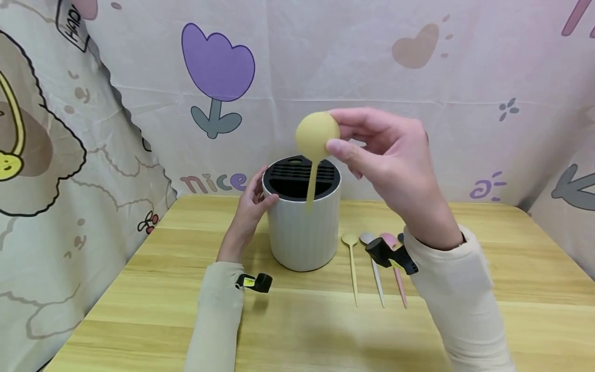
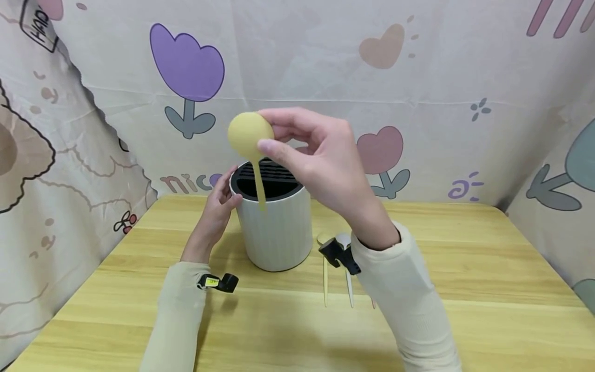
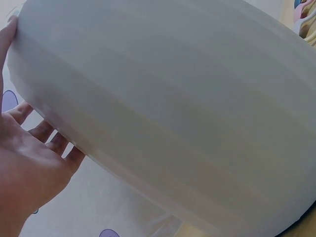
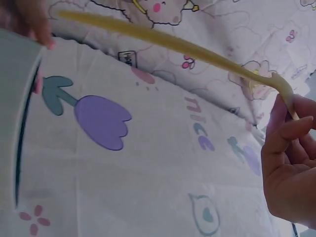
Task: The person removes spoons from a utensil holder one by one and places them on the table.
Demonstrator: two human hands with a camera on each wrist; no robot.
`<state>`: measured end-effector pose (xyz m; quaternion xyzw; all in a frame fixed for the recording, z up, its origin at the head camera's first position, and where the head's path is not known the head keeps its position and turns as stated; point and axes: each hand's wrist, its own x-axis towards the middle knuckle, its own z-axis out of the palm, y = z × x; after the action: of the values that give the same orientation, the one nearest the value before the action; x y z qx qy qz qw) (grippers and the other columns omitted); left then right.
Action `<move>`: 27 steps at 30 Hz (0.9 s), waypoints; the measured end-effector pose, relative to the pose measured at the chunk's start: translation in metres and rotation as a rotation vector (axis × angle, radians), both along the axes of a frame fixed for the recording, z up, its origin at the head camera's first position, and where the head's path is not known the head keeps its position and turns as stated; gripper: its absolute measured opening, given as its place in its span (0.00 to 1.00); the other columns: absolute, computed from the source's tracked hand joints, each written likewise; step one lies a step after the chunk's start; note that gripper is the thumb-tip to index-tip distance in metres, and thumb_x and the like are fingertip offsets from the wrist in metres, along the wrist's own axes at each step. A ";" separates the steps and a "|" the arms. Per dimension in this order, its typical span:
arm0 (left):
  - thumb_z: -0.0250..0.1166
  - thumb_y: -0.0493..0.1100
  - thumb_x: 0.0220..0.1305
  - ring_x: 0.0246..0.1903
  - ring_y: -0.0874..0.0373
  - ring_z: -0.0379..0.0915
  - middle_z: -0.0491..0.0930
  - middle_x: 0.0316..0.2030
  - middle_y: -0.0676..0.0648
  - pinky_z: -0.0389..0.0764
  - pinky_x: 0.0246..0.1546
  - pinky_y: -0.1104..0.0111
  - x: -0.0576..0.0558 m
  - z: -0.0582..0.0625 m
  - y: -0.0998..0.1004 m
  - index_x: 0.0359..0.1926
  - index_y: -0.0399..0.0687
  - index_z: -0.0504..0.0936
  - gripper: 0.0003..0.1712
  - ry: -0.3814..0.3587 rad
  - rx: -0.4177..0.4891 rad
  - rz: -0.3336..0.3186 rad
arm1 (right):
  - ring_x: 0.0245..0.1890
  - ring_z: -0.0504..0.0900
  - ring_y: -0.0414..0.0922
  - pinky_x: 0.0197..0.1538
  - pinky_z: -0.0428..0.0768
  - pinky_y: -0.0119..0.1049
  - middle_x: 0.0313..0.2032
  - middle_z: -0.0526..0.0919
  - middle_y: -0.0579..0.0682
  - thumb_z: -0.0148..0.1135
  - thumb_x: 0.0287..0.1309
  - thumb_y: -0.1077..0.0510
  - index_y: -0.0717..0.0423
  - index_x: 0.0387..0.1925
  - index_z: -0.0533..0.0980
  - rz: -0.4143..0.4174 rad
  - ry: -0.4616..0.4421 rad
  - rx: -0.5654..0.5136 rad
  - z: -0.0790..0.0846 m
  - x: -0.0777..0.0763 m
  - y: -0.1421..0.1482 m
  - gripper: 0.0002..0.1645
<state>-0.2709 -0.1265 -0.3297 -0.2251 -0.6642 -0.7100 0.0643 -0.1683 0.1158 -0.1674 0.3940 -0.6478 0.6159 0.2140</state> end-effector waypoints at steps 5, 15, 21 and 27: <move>0.71 0.70 0.44 0.70 0.56 0.51 0.56 0.71 0.47 0.51 0.69 0.58 0.002 0.001 0.000 0.75 0.50 0.53 0.64 -0.014 -0.011 0.005 | 0.22 0.76 0.48 0.23 0.73 0.34 0.31 0.83 0.60 0.65 0.53 0.73 0.63 0.55 0.78 -0.003 -0.095 0.101 -0.015 0.001 0.003 0.25; 0.71 0.72 0.43 0.70 0.57 0.50 0.55 0.72 0.48 0.52 0.69 0.57 0.002 0.001 0.001 0.75 0.52 0.53 0.64 -0.027 -0.028 0.017 | 0.30 0.83 0.48 0.35 0.82 0.35 0.35 0.84 0.54 0.70 0.45 0.75 0.63 0.55 0.78 -0.074 -0.305 0.164 -0.056 -0.007 0.010 0.31; 0.70 0.72 0.43 0.70 0.57 0.50 0.55 0.72 0.49 0.53 0.69 0.58 0.002 0.002 0.001 0.75 0.52 0.53 0.64 -0.029 -0.028 0.020 | 0.33 0.83 0.48 0.39 0.82 0.35 0.38 0.84 0.54 0.71 0.43 0.75 0.65 0.57 0.75 -0.079 -0.370 0.187 -0.076 -0.013 0.013 0.34; 0.70 0.73 0.42 0.70 0.58 0.50 0.56 0.72 0.49 0.52 0.69 0.58 0.002 0.003 0.001 0.75 0.52 0.53 0.65 -0.018 -0.026 0.020 | 0.32 0.83 0.47 0.39 0.81 0.33 0.36 0.84 0.54 0.72 0.43 0.72 0.62 0.57 0.76 -0.123 -0.425 0.265 -0.090 -0.018 0.022 0.35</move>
<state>-0.2689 -0.1255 -0.3272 -0.2129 -0.6760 -0.7027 0.0624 -0.1864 0.1374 -0.2574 0.2402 -0.7761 0.5803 0.0569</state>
